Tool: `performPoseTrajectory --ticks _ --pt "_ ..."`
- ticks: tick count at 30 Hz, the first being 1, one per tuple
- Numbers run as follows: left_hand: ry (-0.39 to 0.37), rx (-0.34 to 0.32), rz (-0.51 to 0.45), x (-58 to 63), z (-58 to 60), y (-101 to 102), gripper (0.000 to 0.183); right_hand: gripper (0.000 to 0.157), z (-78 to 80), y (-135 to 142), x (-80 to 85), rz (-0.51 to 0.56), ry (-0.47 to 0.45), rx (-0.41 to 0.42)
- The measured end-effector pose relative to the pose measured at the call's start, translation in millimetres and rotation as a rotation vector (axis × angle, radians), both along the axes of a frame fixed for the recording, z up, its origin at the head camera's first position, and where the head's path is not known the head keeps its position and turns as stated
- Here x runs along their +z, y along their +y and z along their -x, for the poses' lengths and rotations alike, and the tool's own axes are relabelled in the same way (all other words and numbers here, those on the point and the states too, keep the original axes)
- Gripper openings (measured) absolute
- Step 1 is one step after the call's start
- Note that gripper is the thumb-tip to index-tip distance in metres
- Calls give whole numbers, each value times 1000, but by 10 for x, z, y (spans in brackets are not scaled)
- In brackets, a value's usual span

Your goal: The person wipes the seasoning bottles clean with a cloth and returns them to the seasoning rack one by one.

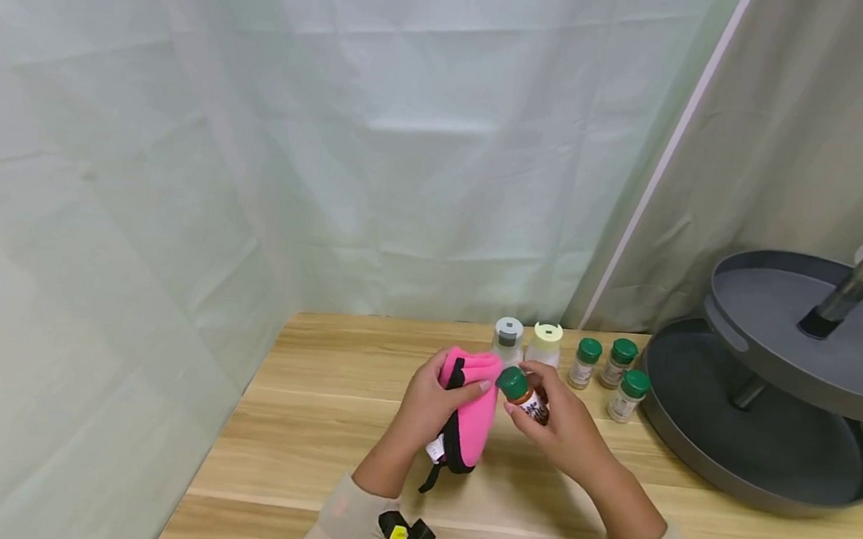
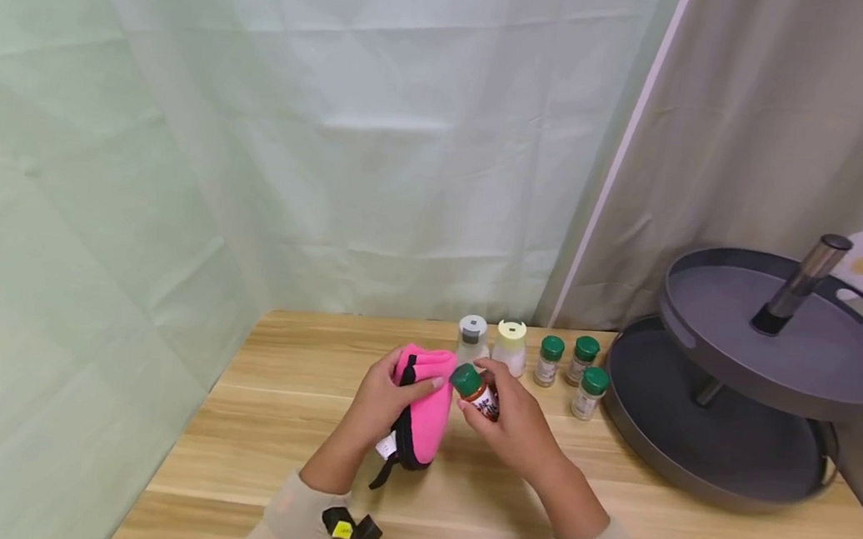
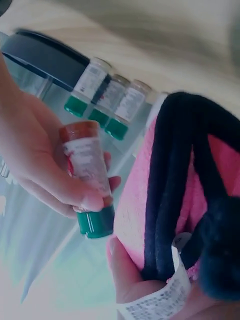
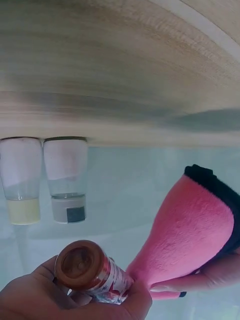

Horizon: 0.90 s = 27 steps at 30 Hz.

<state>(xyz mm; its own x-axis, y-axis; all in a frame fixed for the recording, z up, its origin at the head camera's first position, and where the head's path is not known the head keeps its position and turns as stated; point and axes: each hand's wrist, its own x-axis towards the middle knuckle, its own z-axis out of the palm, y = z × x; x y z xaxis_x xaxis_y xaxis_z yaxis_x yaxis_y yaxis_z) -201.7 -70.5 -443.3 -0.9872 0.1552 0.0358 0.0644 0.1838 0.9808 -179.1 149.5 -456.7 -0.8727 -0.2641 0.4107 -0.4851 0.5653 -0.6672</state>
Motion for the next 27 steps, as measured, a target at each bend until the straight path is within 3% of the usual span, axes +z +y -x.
performPoseTrajectory --ticks 2,6,16,27 --pt "-1 -9 21 17 -8 -25 43 54 -5 2 7 5 -15 -2" --pt "17 -47 40 51 -23 -51 40 49 -4 16 9 -49 39 -38" --pt "147 -94 199 101 -46 -65 35 48 36 68 -15 -88 90 -49" --pt "156 -124 194 119 -58 -86 38 49 56 58 -50 -159 29 -32"
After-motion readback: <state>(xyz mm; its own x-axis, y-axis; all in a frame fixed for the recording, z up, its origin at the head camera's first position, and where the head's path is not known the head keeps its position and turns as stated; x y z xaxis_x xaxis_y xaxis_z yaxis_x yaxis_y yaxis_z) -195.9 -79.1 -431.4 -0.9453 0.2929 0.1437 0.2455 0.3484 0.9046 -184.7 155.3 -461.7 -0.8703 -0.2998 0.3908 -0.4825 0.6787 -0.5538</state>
